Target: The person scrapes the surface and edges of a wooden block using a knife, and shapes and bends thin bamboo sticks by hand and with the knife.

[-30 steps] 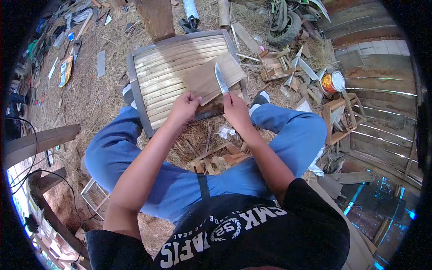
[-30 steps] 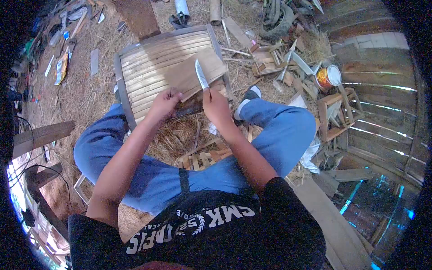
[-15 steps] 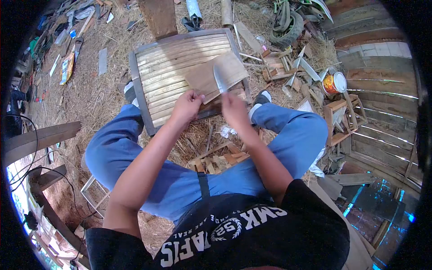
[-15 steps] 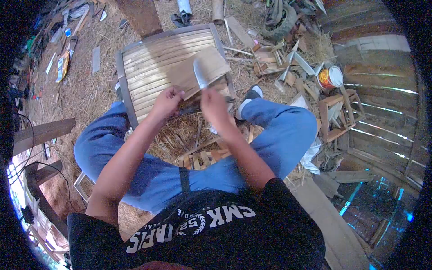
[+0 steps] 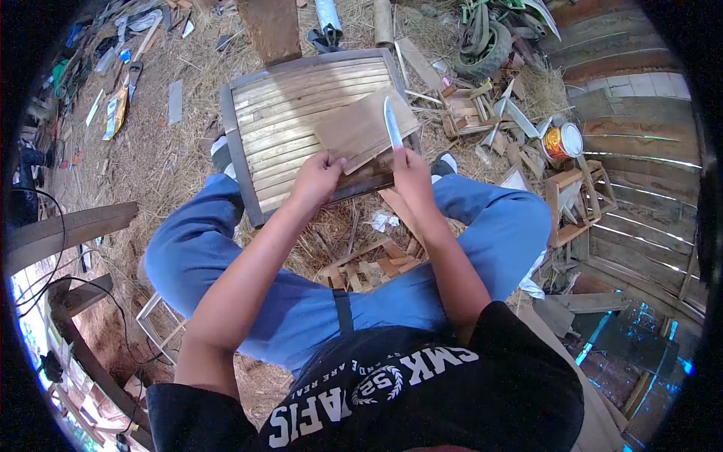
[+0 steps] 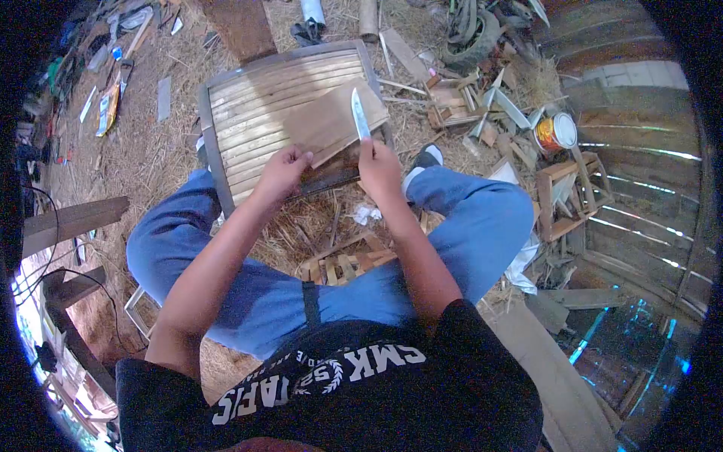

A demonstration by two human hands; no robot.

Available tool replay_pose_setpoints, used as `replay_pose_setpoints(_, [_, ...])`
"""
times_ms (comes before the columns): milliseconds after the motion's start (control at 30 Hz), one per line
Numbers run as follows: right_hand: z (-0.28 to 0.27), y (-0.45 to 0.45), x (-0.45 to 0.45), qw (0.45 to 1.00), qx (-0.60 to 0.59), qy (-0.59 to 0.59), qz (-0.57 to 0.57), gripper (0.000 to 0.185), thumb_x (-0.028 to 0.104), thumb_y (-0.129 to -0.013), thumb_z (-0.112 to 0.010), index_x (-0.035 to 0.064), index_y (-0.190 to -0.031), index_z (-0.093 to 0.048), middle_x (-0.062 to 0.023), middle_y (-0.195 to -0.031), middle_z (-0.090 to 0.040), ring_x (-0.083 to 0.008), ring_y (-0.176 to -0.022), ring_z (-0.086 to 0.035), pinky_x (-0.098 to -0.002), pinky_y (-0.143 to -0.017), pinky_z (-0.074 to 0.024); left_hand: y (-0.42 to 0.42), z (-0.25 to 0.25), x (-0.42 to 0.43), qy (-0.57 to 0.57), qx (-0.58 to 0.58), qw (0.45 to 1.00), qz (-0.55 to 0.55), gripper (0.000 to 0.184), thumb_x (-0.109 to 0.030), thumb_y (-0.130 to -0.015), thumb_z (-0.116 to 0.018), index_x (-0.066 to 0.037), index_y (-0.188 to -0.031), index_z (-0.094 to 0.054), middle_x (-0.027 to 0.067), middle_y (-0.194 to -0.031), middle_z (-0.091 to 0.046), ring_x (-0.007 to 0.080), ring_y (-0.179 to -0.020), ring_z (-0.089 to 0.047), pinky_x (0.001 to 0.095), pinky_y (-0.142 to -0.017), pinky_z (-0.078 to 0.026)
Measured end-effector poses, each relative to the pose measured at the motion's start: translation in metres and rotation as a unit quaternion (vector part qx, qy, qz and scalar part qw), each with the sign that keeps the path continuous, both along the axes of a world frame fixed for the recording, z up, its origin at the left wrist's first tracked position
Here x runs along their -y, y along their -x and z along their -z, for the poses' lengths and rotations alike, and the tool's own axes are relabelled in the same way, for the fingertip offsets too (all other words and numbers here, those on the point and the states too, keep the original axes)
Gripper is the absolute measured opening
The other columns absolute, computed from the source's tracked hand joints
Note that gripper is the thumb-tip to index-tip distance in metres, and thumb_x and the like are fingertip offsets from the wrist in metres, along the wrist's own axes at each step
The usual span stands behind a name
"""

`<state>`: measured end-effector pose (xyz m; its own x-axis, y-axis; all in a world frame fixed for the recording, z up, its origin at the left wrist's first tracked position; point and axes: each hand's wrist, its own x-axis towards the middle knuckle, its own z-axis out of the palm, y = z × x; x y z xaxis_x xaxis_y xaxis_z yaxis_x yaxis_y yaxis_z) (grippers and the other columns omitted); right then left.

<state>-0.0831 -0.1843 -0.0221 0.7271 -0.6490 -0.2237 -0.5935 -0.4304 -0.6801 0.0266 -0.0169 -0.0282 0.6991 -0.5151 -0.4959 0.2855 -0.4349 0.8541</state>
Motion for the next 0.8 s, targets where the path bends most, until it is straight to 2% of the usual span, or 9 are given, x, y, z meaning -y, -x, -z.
replay_pose_setpoints(33, [0.000, 0.002, 0.001, 0.999, 0.007, -0.024, 0.043, 0.041, 0.035, -0.103, -0.046, 0.0002, -0.091, -0.065, -0.0263, -0.084, -0.066, -0.0467, -0.084, -0.064, -0.0538, -0.075, -0.0489, 0.002, 0.001, -0.002, -0.001, -0.002, 1.000, 0.001, 0.029, -0.024, -0.096, -0.065, -0.004, -0.079, -0.054, 0.0018, -0.058, -0.050, 0.0129, -0.046, -0.046, 0.0316, -0.044, -0.038])
replay_pose_setpoints(200, [0.011, 0.004, -0.030, 0.995, 0.031, 0.022, -0.088, 0.041, 0.034, -0.103, -0.047, -0.0009, -0.095, -0.067, -0.0266, -0.089, -0.067, -0.0468, -0.087, -0.065, -0.0545, -0.075, -0.0490, -0.002, 0.011, -0.002, 0.024, -0.030, 0.999, -0.002, 0.026, -0.024, -0.095, -0.066, -0.003, -0.082, -0.058, 0.0017, -0.060, -0.052, 0.0125, -0.047, -0.046, 0.0318, -0.044, -0.038])
replay_pose_setpoints(367, [-0.010, -0.002, -0.017, 1.000, -0.002, 0.021, 0.012, 0.040, 0.034, -0.102, -0.049, -0.0013, -0.096, -0.067, -0.0271, -0.088, -0.067, -0.0472, -0.087, -0.065, -0.0542, -0.077, -0.0494, 0.002, 0.014, -0.002, 0.047, -0.013, 0.999, -0.023, 0.026, -0.024, -0.095, -0.066, -0.003, -0.082, -0.058, 0.0014, -0.060, -0.051, 0.0114, -0.048, -0.046, 0.0313, -0.043, -0.037])
replay_pose_setpoints(433, [-0.004, 0.000, -0.029, 0.999, 0.026, -0.001, -0.028, 0.040, 0.034, -0.101, -0.049, -0.0010, -0.097, -0.067, -0.0272, -0.088, -0.068, -0.0475, -0.086, -0.065, -0.0540, -0.078, -0.0498, 0.001, 0.012, 0.001, 0.043, -0.028, 0.998, -0.023, 0.026, -0.023, -0.095, -0.066, -0.004, -0.081, -0.057, 0.0013, -0.060, -0.051, 0.0111, -0.048, -0.045, 0.0314, -0.043, -0.036])
replay_pose_setpoints(500, [-0.003, 0.000, -0.029, 0.992, -0.038, 0.034, -0.114, 0.038, 0.034, -0.101, -0.049, 0.0006, -0.099, -0.067, -0.0267, -0.090, -0.068, -0.0472, -0.086, -0.065, -0.0538, -0.078, -0.0502, -0.001, 0.015, -0.001, 0.033, -0.029, 0.999, -0.018, 0.026, -0.023, -0.095, -0.066, -0.003, -0.081, -0.057, 0.0013, -0.059, -0.051, 0.0114, -0.048, -0.045, 0.0316, -0.043, -0.036])
replay_pose_setpoints(533, [0.004, 0.001, -0.022, 0.997, 0.041, 0.045, -0.046, 0.038, 0.034, -0.102, -0.049, 0.0018, -0.098, -0.068, -0.0257, -0.087, -0.068, -0.0476, -0.086, -0.065, -0.0541, -0.078, -0.0501, -0.002, 0.010, 0.000, 0.031, -0.027, 0.999, -0.017, 0.026, -0.023, -0.095, -0.066, -0.003, -0.081, -0.057, 0.0013, -0.059, -0.051, 0.0114, -0.048, -0.045, 0.0316, -0.043, -0.036])
replay_pose_setpoints(633, [0.002, -0.007, -0.001, 0.999, 0.024, -0.028, 0.020, 0.038, 0.034, -0.101, -0.049, 0.0028, -0.096, -0.070, -0.0249, -0.087, -0.068, -0.0478, -0.087, -0.065, -0.0546, -0.079, -0.0500, 0.002, 0.011, -0.003, 0.025, -0.032, 0.999, -0.020, 0.029, -0.024, -0.095, -0.066, -0.004, -0.078, -0.055, 0.0010, -0.058, -0.050, 0.0114, -0.046, -0.044, 0.0315, -0.043, -0.035])
replay_pose_setpoints(733, [0.003, 0.003, -0.032, 0.995, 0.015, 0.064, -0.074, 0.039, 0.034, -0.102, -0.048, 0.0012, -0.091, -0.067, -0.0241, -0.083, -0.068, -0.0465, -0.086, -0.065, -0.0537, -0.077, -0.0499, 0.001, 0.014, 0.002, 0.033, 0.023, 0.999, -0.017, 0.032, -0.026, -0.096, -0.065, -0.004, -0.075, -0.053, 0.0007, -0.057, -0.048, 0.0120, -0.047, -0.043, 0.0327, -0.044, -0.036])
replay_pose_setpoints(800, [0.003, 0.002, -0.026, 0.993, -0.010, 0.065, -0.097, 0.039, 0.034, -0.102, -0.047, 0.0012, -0.090, -0.066, -0.0243, -0.082, -0.067, -0.0469, -0.085, -0.064, -0.0538, -0.076, -0.0496, 0.000, 0.004, 0.000, 0.033, -0.043, 0.998, -0.021, 0.033, -0.026, -0.095, -0.065, -0.003, -0.074, -0.054, 0.0015, -0.057, -0.048, 0.0131, -0.049, -0.044, 0.0336, -0.048, -0.038])
